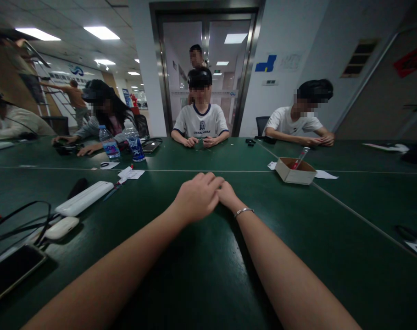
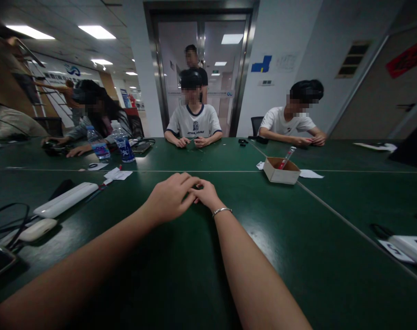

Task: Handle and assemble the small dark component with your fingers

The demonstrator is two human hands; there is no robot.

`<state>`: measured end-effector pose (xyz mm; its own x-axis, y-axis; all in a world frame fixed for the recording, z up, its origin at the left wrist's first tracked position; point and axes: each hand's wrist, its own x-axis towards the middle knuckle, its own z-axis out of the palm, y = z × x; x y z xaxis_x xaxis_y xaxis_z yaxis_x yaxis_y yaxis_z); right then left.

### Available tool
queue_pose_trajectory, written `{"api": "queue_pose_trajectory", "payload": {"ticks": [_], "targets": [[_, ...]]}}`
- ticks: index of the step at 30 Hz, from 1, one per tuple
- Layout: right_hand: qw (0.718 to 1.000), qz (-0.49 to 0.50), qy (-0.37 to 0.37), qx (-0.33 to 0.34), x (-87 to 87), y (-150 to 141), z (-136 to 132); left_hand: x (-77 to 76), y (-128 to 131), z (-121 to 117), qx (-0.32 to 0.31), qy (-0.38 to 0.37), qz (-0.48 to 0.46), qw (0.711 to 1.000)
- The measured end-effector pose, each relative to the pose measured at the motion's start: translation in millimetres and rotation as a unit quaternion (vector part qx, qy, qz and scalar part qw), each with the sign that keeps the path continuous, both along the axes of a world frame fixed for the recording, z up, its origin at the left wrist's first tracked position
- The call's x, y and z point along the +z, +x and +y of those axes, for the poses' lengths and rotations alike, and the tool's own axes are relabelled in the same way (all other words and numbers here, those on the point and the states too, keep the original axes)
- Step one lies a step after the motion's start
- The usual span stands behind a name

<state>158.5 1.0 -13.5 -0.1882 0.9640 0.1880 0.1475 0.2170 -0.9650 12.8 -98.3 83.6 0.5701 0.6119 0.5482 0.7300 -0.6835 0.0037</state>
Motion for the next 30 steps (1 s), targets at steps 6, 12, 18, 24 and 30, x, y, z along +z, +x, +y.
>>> {"api": "queue_pose_trajectory", "payload": {"ticks": [6, 12, 18, 24, 30], "targets": [[0.999, 0.021, -0.042, 0.003, 5.8, -3, -4, -68.0, -7, 99, 0.104, -0.264, -0.279, 0.917], [0.999, -0.011, -0.044, 0.000, 8.4, -4, -5, -104.7, -20, 110, 0.008, -0.278, -0.401, 0.873], [0.998, -0.004, -0.058, 0.019, 10.4, -3, -4, -99.4, -18, 106, -0.028, -0.338, -0.412, 0.846], [0.996, 0.027, -0.083, 0.020, 10.9, 0, -2, -99.3, -16, 102, -0.029, -0.328, -0.410, 0.850], [0.984, 0.130, -0.120, 0.012, 10.9, 9, 2, -98.1, -18, 101, 0.005, -0.322, -0.411, 0.853]]}}
